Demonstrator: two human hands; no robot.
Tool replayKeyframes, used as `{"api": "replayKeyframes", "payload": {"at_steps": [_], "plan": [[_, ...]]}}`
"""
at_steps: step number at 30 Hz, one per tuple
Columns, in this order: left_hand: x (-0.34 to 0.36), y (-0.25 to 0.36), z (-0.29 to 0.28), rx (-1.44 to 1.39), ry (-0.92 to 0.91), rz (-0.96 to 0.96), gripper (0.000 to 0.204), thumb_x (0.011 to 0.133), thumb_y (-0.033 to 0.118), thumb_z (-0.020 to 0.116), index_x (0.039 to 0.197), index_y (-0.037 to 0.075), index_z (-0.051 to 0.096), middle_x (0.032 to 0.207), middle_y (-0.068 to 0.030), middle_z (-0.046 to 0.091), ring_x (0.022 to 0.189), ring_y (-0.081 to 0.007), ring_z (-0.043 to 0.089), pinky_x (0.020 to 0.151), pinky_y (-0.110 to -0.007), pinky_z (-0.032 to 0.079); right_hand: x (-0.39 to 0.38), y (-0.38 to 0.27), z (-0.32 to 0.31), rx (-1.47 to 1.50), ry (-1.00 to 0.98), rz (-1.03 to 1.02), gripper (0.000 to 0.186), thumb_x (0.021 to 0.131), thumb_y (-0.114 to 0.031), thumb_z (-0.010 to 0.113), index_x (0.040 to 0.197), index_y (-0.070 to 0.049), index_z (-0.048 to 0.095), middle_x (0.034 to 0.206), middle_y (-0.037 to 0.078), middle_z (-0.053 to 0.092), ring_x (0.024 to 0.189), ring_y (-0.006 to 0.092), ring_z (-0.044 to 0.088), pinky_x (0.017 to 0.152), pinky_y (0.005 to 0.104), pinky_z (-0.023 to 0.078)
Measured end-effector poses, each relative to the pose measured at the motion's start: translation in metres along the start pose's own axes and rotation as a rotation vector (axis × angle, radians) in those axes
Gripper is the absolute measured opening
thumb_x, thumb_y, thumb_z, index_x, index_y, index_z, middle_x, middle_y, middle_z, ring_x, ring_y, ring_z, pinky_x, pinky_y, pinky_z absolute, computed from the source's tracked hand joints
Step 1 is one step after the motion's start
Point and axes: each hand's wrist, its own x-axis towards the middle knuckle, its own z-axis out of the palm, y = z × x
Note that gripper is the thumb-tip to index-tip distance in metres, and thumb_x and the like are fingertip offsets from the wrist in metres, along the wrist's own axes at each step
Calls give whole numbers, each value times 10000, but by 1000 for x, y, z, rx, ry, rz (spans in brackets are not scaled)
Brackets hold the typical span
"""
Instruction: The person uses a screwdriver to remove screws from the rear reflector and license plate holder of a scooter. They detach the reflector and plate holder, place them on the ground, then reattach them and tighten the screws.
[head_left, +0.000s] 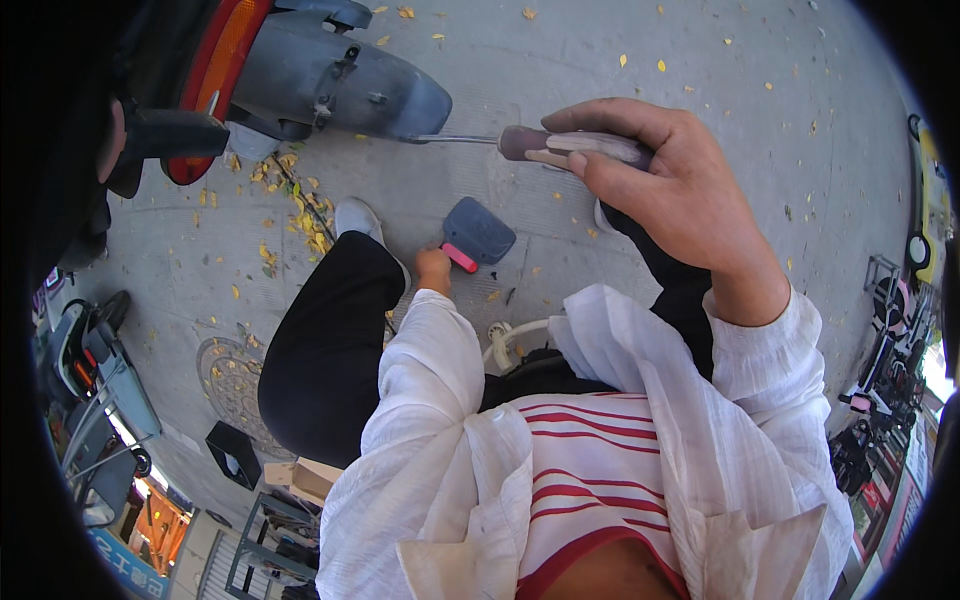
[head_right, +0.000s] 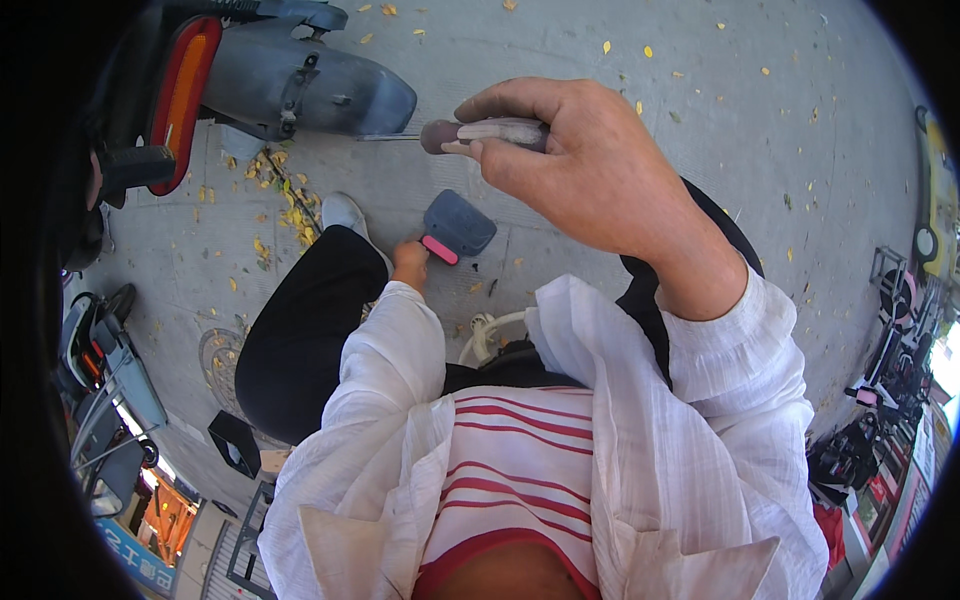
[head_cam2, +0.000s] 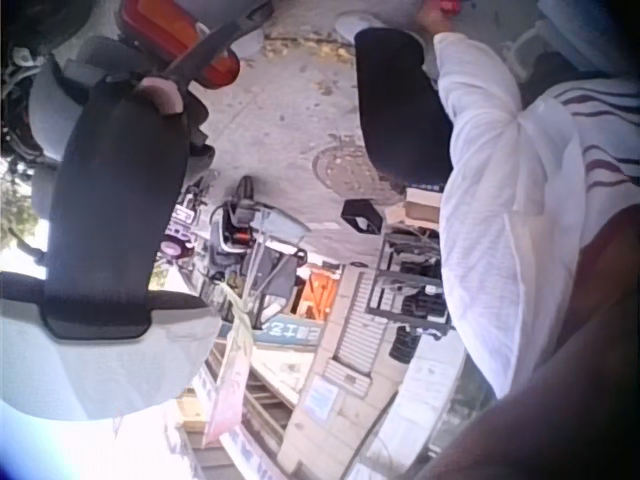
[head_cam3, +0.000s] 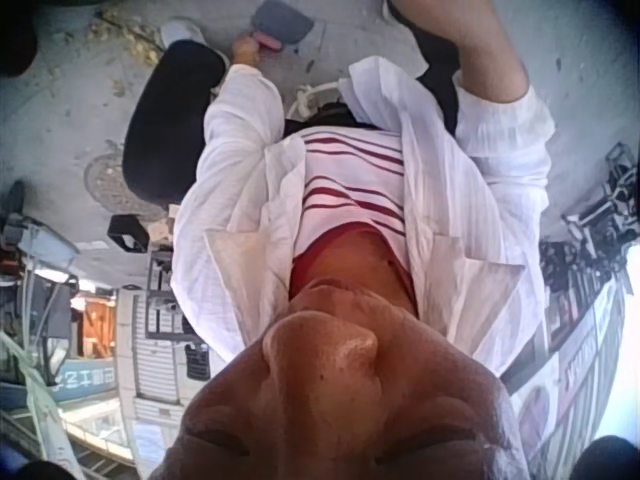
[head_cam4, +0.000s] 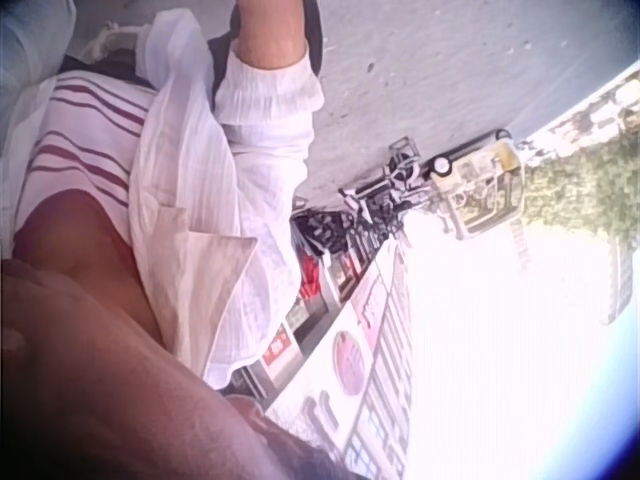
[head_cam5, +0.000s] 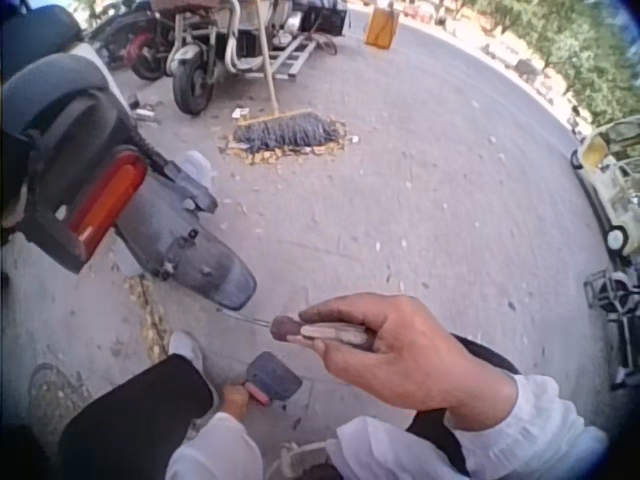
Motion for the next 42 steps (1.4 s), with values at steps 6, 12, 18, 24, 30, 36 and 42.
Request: {"api": "replayKeyframes", "payload": {"at_steps": [6,12,18,24,30,36,42], "plan": [[-2,-3,-3,-415,181,-102,275,864,96,490,1055,-54,618,1016,-194,654,892,-292,631,801,-370,482,0,2,2,40,9,-3,308,781,-154,609,1026,26,663,753,120,635,623,129,524,571,288,445],[-36,92,-41,-1258,248,-33,255,900,117,491,1111,-10,556,928,-109,617,775,-189,582,692,-322,464,-1,-11,-2,-8,-13,7,315,776,-148,601,1028,30,663,748,131,645,628,141,560,589,287,463],[-131,241,-141,-1058,664,764,317,960,230,507,1155,-20,512,1003,-74,585,800,-145,561,734,-296,474,0,-15,4,-7,38,-77,309,799,-158,605,1056,4,661,762,74,631,646,112,522,593,269,437],[-158,282,-188,-607,555,742,278,921,191,564,1046,-54,600,844,-105,666,773,-163,648,725,-290,504,-3,-16,9,-34,71,-112,316,771,-197,595,1008,-7,683,792,168,670,661,251,613,647,338,485],[-154,279,-225,91,605,805,263,899,226,579,968,-16,659,739,-128,677,697,-208,674,635,-328,502,2,-15,10,-57,116,-169,311,760,-223,596,975,-21,695,842,193,675,744,329,641,697,381,502],[-154,275,-242,24,340,814,310,899,286,571,945,-5,669,719,-126,663,676,-234,648,668,-349,484,4,-13,5,-57,142,-192,293,754,-220,600,955,-33,703,809,193,671,752,348,638,695,404,502],[-153,280,-253,219,368,867,320,928,290,533,904,-4,658,692,-104,645,628,-194,619,630,-320,479,0,-15,2,-39,148,-209,284,746,-219,598,944,-48,709,784,187,670,739,359,632,684,422,500]]}}
